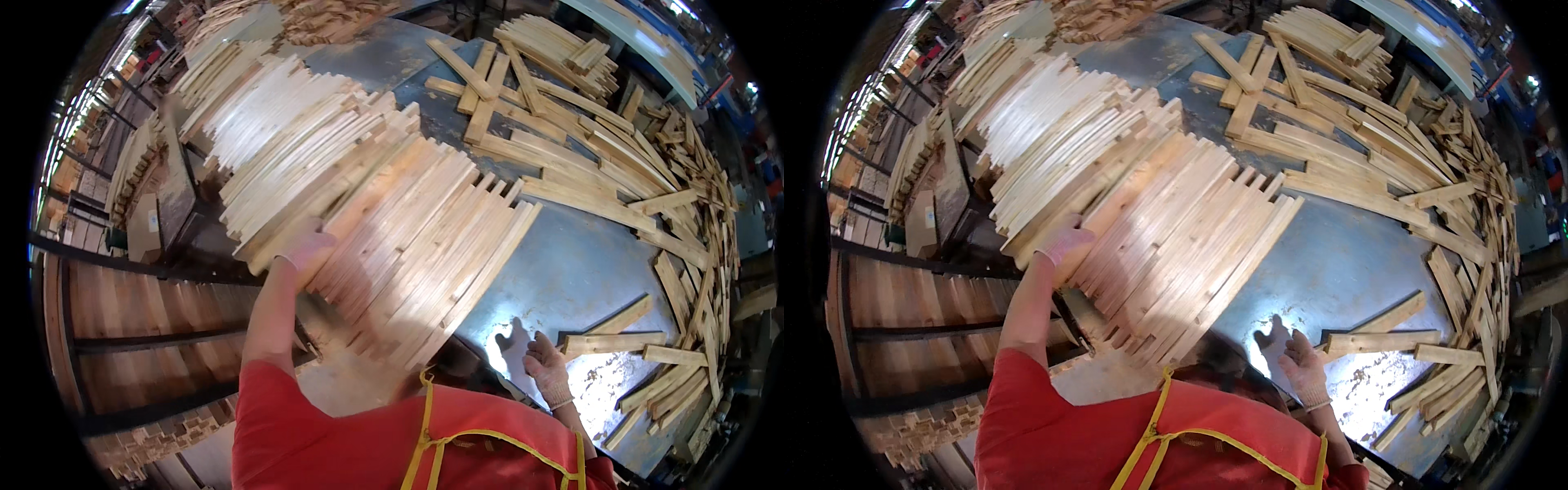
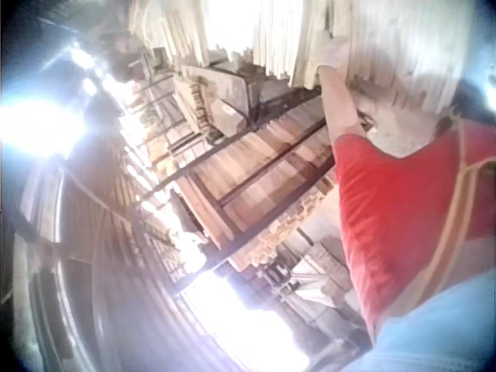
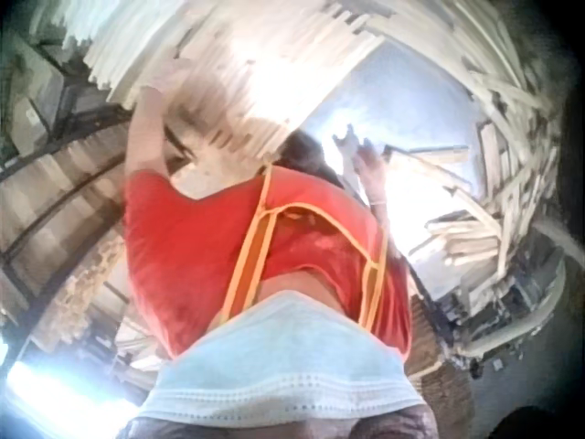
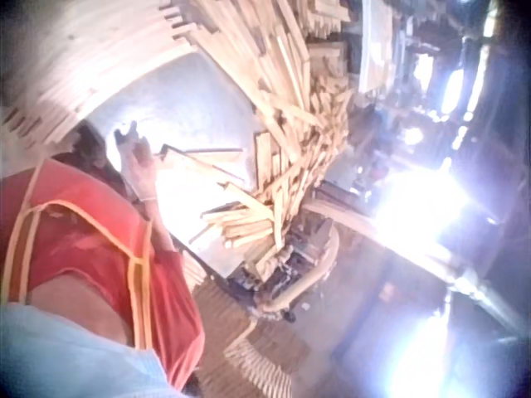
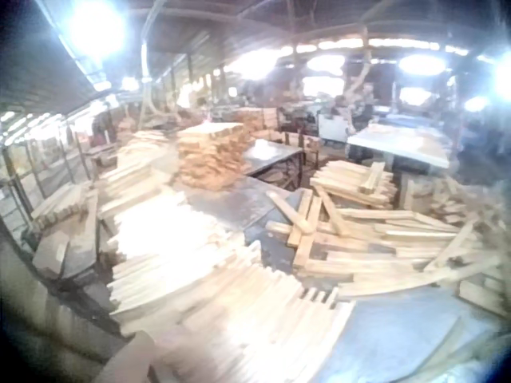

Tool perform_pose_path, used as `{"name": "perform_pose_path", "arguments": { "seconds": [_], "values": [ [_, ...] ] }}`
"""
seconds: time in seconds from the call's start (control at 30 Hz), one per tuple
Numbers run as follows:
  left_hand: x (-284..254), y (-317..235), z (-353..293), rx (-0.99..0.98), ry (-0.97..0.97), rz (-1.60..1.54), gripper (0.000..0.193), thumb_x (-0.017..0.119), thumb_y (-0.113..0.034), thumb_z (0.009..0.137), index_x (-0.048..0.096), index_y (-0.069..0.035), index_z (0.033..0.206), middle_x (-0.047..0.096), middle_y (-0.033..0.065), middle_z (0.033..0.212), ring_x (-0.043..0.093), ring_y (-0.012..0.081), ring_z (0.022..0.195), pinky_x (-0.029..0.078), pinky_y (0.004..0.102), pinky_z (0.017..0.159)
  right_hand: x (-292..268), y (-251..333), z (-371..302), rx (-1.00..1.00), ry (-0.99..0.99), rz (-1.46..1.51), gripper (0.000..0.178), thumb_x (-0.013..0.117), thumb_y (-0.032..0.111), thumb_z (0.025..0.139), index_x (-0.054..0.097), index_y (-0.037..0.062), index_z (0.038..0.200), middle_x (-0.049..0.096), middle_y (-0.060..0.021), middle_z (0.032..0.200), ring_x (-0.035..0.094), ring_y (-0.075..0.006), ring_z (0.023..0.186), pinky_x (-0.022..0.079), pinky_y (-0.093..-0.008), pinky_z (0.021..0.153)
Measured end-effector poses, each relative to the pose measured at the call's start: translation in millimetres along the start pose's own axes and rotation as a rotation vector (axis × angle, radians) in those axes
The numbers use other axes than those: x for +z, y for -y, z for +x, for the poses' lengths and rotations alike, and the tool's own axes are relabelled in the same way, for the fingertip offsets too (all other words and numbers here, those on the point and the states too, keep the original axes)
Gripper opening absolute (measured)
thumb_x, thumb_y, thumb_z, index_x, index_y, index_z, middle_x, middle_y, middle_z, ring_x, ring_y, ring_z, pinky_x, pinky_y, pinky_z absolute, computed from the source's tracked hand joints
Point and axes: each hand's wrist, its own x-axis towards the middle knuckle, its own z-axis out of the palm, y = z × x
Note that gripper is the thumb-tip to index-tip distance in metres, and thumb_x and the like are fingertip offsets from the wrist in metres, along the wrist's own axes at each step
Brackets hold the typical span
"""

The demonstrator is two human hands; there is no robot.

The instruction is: The person picks up individual wooden planks from a large pile on a metal table and stacks them neatly on the left side. The person handles the planks one by one, aligning them to form a growing stack.

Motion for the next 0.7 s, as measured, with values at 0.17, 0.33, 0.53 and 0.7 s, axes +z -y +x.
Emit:
{"name": "perform_pose_path", "arguments": {
  "seconds": [0.17,0.33,0.53,0.7],
  "values": [
    [-26,-27,14,0.042,-0.184,0.133,0.076,0.084,-0.037,0.084,0.060,0.005,0.143,0.061,0.0237,0.149,0.062,0.0364,0.133,0.049,0.0409,0.111,4,21,-23,0.032,-0.040,-0.181,0.074,0.073,0.012,0.098,0.039,-0.0047,0.161,0.065,-0.0205,0.141,0.066,-0.0267,0.126,0.053,-0.0371,0.107],
    [5,71,31,0.011,-0.337,0.678,0.074,0.071,-0.029,0.096,0.047,-0.004,0.161,0.051,0.0220,0.161,0.046,0.0401,0.149,0.033,0.0513,0.127,-42,24,-34,-0.098,-0.207,-0.337,0.066,0.075,0.026,0.098,0.051,-0.0028,0.153,0.072,-0.0208,0.131,0.069,-0.0271,0.124,0.054,-0.0380,0.105],
    [1,40,29,-0.248,-0.275,0.788,0.076,0.060,-0.031,0.104,0.029,-0.015,0.171,0.043,0.0196,0.168,0.049,0.0395,0.147,0.043,0.0499,0.121,-186,27,-33,0.133,-0.338,-1.339,0.091,0.080,0.023,0.085,0.036,0.0141,0.164,0.048,-0.0120,0.160,0.053,-0.0327,0.144,0.045,-0.0451,0.116],
    [68,-158,-2,0.241,-0.260,0.590,0.074,0.062,-0.028,0.105,0.032,-0.004,0.167,0.039,0.0169,0.170,0.034,0.0348,0.158,0.029,0.0459,0.130,-241,9,22,-0.348,-0.232,-1.721,0.075,0.082,0.025,0.084,0.051,0.0210,0.152,0.059,-0.0061,0.146,0.056,-0.0285,0.137,0.041,-0.0506,0.114]
  ]
}}
